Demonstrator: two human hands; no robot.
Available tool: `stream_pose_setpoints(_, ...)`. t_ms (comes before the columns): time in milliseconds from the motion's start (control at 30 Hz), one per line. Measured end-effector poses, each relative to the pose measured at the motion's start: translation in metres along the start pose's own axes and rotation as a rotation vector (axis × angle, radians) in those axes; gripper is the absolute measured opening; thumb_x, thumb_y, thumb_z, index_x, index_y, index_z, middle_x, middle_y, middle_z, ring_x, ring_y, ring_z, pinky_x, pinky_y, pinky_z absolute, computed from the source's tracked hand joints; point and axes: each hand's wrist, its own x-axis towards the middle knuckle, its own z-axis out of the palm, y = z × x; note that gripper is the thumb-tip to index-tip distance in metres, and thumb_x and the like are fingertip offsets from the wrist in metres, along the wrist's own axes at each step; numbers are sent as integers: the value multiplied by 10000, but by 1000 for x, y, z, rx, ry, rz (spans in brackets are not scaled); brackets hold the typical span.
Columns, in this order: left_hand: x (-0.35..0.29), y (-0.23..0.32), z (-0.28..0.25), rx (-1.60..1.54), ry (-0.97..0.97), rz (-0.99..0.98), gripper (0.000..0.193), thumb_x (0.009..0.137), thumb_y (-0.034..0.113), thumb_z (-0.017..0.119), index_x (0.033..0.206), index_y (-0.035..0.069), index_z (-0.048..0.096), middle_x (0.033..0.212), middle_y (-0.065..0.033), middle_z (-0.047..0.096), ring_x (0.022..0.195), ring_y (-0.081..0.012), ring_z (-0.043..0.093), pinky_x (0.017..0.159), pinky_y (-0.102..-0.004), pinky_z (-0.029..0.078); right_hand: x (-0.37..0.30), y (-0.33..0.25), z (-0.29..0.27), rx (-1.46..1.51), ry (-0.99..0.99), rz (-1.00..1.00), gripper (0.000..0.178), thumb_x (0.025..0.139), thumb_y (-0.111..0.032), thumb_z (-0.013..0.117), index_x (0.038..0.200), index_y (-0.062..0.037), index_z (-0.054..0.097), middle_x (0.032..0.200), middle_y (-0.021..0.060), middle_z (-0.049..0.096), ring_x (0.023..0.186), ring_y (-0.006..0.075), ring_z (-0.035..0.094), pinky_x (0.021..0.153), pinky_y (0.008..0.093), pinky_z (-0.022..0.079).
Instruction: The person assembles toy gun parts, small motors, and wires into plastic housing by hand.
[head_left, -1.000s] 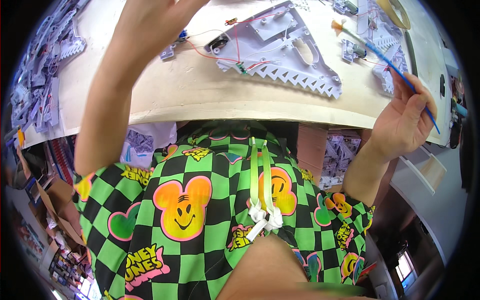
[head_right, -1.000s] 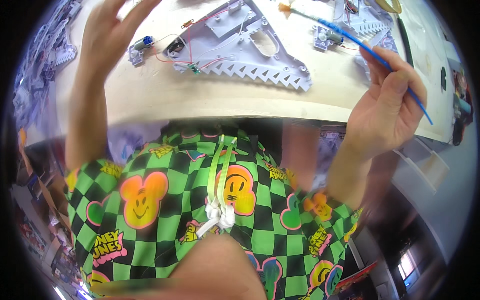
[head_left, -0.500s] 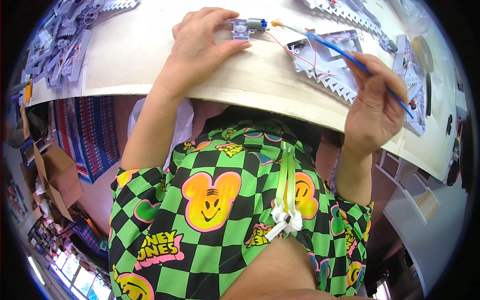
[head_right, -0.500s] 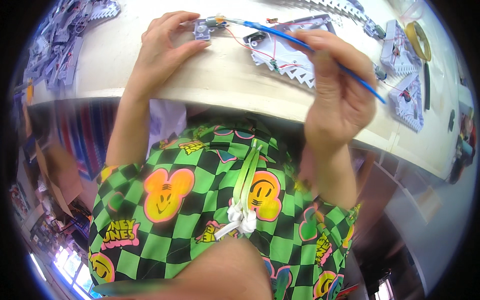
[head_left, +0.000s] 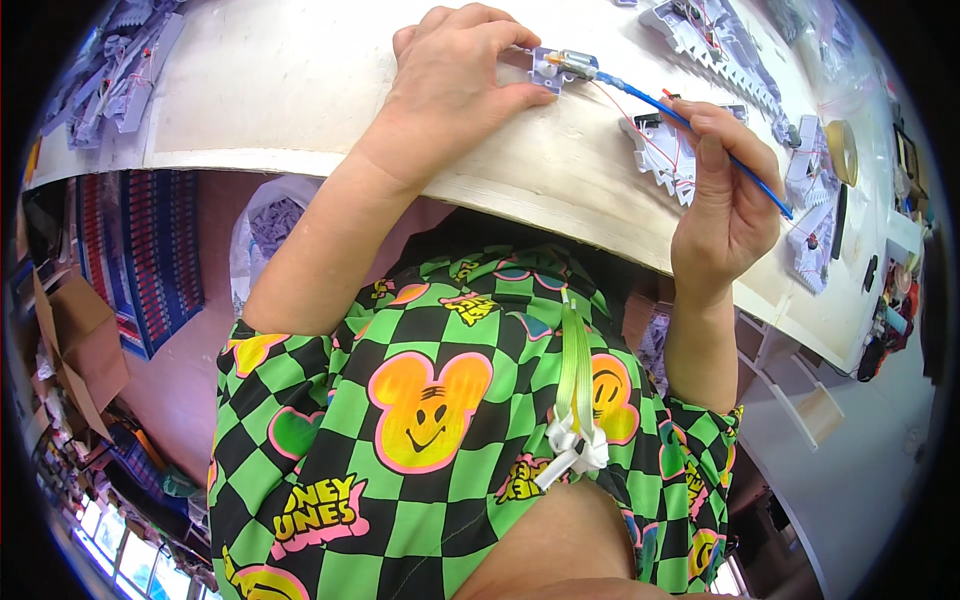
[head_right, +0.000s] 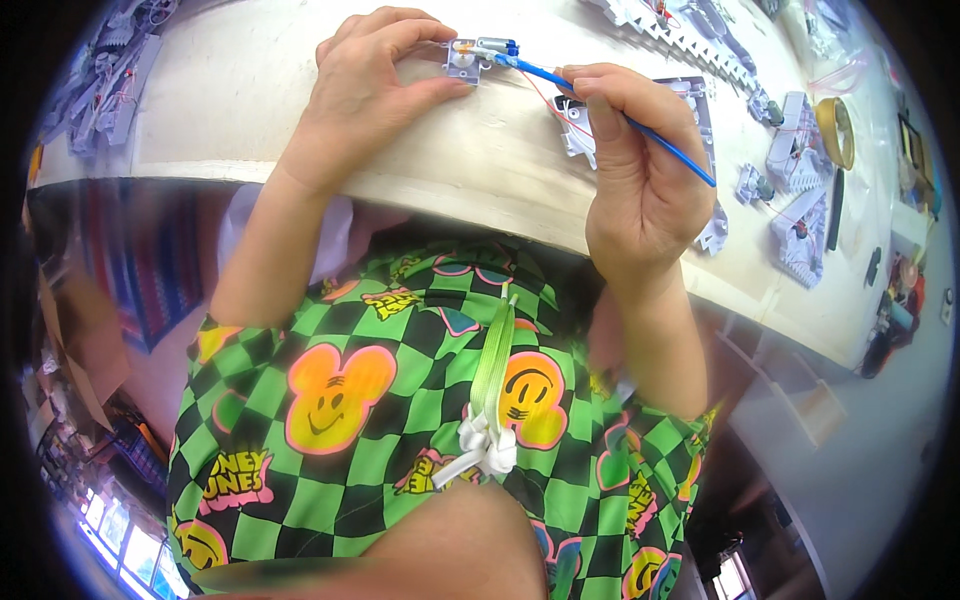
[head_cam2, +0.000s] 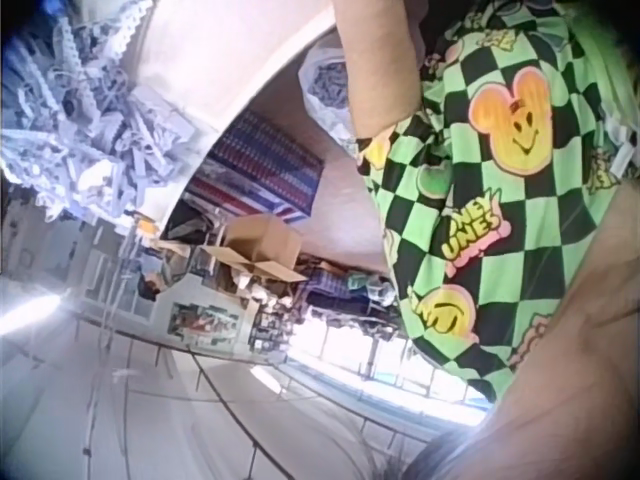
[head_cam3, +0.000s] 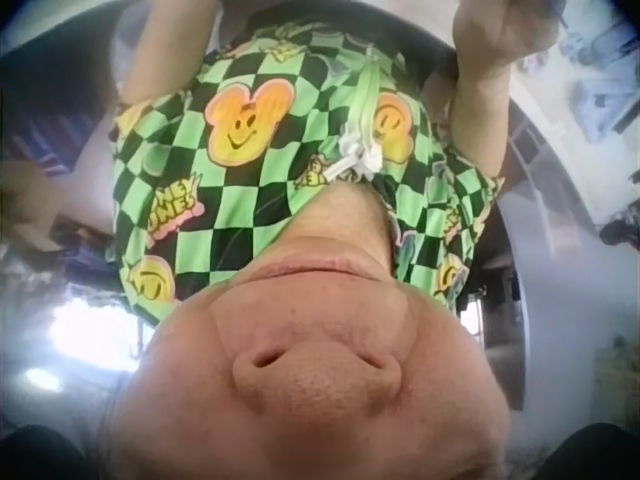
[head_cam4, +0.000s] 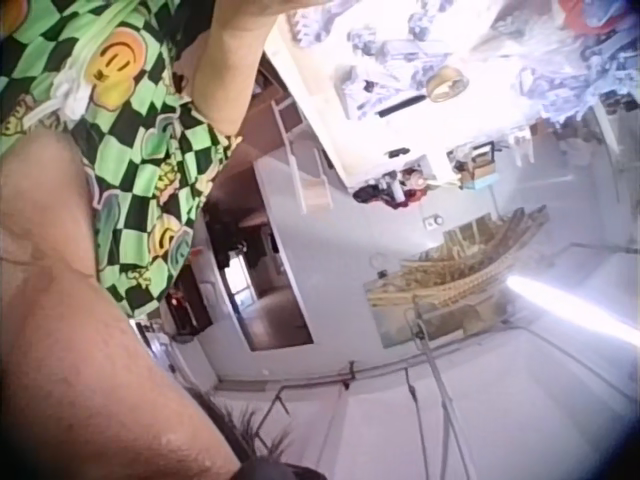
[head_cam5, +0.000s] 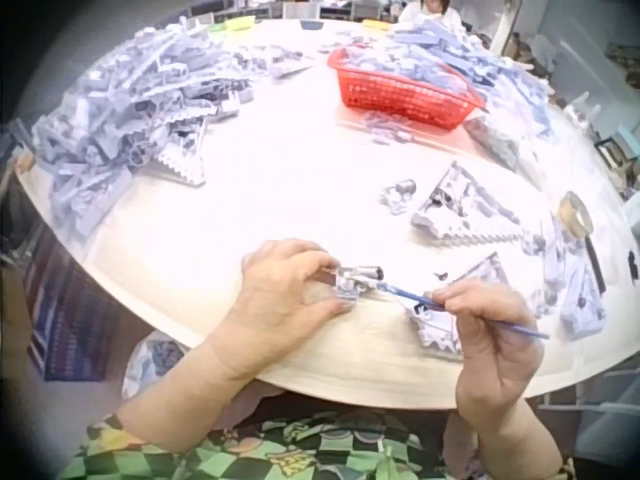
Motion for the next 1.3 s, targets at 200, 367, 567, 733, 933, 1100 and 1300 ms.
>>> stream_pose_setpoints(200,-2,4,3,-7,-32,-43,305,722,227,757,962,64,666,1026,-81,612,1045,-261,527,922,-397,351,0,6,4,-88,-22,-58,116,896,85,542,982,56,615,969,158,662,899,221,642,788,282,506)
stream_pose_setpoints(367,-2,3,5,25,-30,-33,311,720,237,757,971,76,667,1028,-72,609,1050,-249,518,918,-398,336,-1,3,3,-177,-70,-83,107,880,92,559,960,54,618,928,158,667,877,235,648,768,278,504)
stream_pose_setpoints(567,-3,3,5,17,-31,-34,318,721,236,758,976,72,663,1037,-66,606,1047,-243,515,916,-392,329,2,-1,3,-23,40,-67,81,895,84,550,945,67,611,955,164,661,884,225,647,795,294,515)
stream_pose_setpoints(733,-3,4,7,17,-24,-28,328,722,226,758,987,62,656,1043,-70,606,1045,-247,516,916,-395,335,-1,6,5,-87,28,-36,85,899,77,554,967,74,605,963,171,654,874,221,650,790,296,527)
stream_pose_setpoints(933,-4,3,10,20,-18,-22,325,719,223,760,982,61,659,1048,-77,606,1043,-248,518,916,-395,339,-1,3,1,-176,4,-61,86,894,69,573,971,75,609,957,165,655,834,211,649,759,280,532)
stream_pose_setpoints(1100,-1,3,11,16,-37,-32,318,720,227,757,976,61,668,1050,-77,606,1041,-245,516,914,-392,337,0,4,1,-198,10,-55,85,899,62,570,975,78,605,953,166,653,824,199,647,765,279,537)
stream_pose_setpoints(1300,0,2,13,49,-37,-34,325,720,241,757,978,62,673,1053,-73,606,1049,-236,507,911,-397,329,5,0,-9,-109,59,-16,131,953,-16,513,1019,86,564,990,233,634,916,279,650,827,416,570)
